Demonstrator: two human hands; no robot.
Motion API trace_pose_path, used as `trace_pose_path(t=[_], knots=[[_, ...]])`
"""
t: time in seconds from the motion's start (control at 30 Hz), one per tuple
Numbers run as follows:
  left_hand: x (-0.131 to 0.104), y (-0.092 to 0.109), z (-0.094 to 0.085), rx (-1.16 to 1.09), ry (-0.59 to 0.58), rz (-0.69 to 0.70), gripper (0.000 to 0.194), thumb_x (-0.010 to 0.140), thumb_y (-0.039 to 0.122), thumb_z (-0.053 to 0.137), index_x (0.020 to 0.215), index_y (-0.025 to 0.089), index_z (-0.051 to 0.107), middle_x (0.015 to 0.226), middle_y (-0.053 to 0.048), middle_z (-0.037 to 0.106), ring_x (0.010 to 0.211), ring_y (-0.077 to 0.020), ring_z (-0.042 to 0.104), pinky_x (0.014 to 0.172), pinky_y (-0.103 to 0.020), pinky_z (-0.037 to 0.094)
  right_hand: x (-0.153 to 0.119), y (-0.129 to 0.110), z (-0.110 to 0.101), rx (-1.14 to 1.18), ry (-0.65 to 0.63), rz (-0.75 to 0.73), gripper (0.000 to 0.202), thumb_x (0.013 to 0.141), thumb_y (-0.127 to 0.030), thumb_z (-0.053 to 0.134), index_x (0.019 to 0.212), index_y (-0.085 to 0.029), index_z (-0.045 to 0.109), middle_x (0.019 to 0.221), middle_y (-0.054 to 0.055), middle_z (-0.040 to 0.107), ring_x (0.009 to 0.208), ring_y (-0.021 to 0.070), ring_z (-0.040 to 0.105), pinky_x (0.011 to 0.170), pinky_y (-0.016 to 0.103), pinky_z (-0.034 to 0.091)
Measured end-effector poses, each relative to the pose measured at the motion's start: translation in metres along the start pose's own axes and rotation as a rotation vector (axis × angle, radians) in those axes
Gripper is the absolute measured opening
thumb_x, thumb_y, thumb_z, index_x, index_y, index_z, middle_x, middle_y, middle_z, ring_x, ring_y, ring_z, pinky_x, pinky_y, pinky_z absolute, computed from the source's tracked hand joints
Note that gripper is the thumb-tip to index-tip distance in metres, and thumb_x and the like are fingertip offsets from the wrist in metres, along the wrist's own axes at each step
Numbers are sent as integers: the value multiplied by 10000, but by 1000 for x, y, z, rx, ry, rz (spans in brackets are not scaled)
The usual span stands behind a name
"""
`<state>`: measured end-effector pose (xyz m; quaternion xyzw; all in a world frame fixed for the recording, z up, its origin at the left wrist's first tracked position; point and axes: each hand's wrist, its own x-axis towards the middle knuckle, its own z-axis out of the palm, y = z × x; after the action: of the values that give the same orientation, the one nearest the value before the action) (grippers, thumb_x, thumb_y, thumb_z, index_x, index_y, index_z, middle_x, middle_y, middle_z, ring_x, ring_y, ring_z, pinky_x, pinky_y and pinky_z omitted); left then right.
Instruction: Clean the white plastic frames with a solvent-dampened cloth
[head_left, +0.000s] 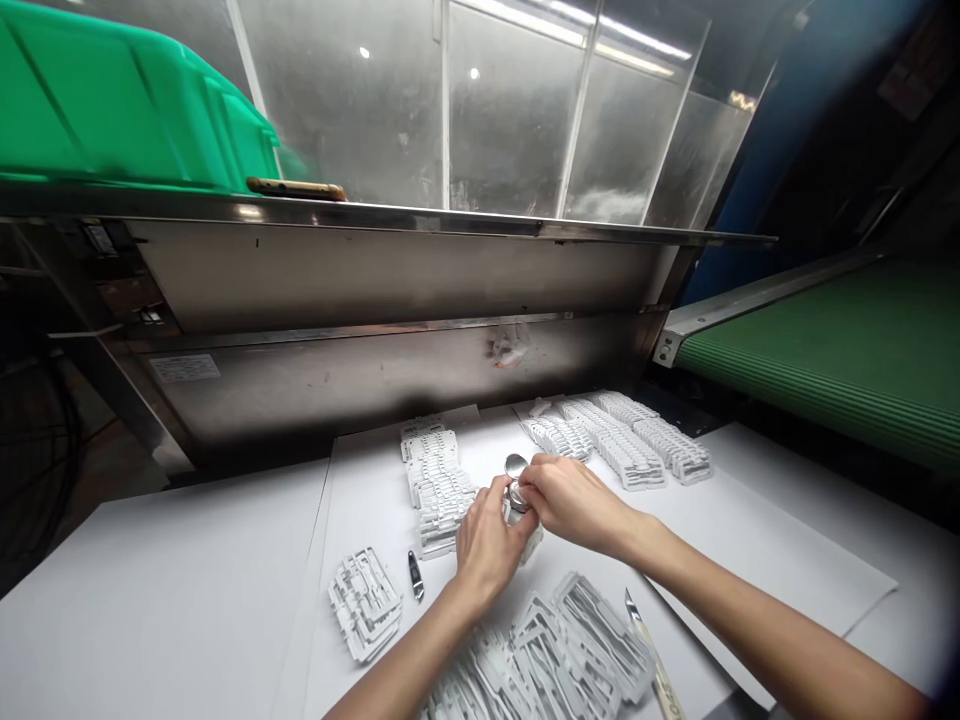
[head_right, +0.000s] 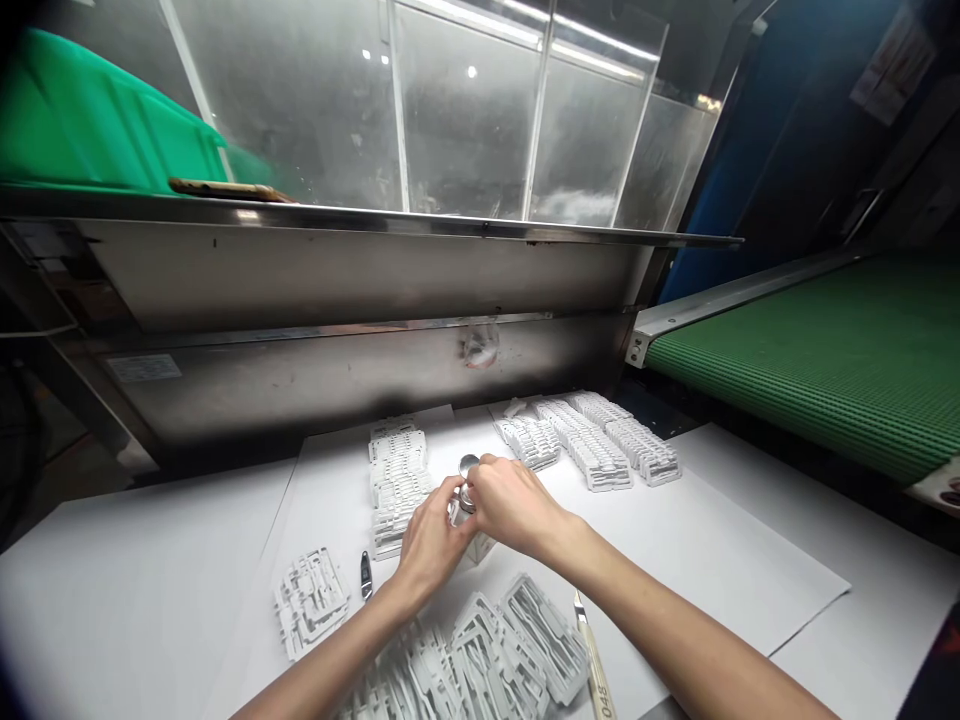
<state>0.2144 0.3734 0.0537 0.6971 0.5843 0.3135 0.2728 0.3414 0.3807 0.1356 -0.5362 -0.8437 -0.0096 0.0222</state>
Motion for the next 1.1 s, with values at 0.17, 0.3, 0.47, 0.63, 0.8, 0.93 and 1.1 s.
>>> trace_pose_path(t=[0.17,0.3,0.47,0.63,0.8,0.93,1.1], knots=[[-2,2,-1,17,-16,10,392,832,503,475,1173,309,489,1081,-30,642,926,-239,611,704,-290,403,1,2,5,11,-8,12,203,945,-131,565,743,-132,591,789,-5,584,672,139,569,649,272,483],[-3,5,-1,26,-28,17,327,825,433,493,1128,308,500,1035,-19,643,895,-231,610,672,-279,382,0,2,16,20,-3,35,202,942,-149,589,742,-126,588,791,-2,588,675,140,575,650,275,490],[-2,8,2,-29,-21,-20,274,780,360,553,1034,262,519,992,-28,626,900,-227,596,686,-276,382,-1,3,15,89,27,34,200,928,-135,597,729,-130,596,770,-9,591,665,142,575,650,276,483],[-5,9,0,-190,12,-111,453,698,455,649,1078,238,530,1065,-71,543,919,-264,559,733,-321,381,-8,6,10,238,134,46,133,900,-90,578,830,-140,680,838,36,643,738,174,608,667,263,445],[-16,7,-46,-597,-9,-317,589,640,521,692,1115,219,518,1045,-70,540,789,-178,524,631,-263,380,-15,14,13,438,312,116,144,907,-183,564,918,-167,707,910,47,688,812,210,625,700,281,442],[-66,14,-93,-1066,-108,-569,543,781,587,441,1082,139,502,816,-42,555,534,-76,427,460,-188,293,-32,6,12,650,419,174,185,888,-303,578,905,-177,713,843,31,703,710,206,644,635,292,484],[-194,13,-78,-1744,-416,-866,502,686,307,590,1145,114,525,957,-143,670,771,-156,641,642,-242,457,-101,-27,13,888,512,299,267,870,-421,617,958,-183,701,805,27,694,658,193,648,582,274,524]])
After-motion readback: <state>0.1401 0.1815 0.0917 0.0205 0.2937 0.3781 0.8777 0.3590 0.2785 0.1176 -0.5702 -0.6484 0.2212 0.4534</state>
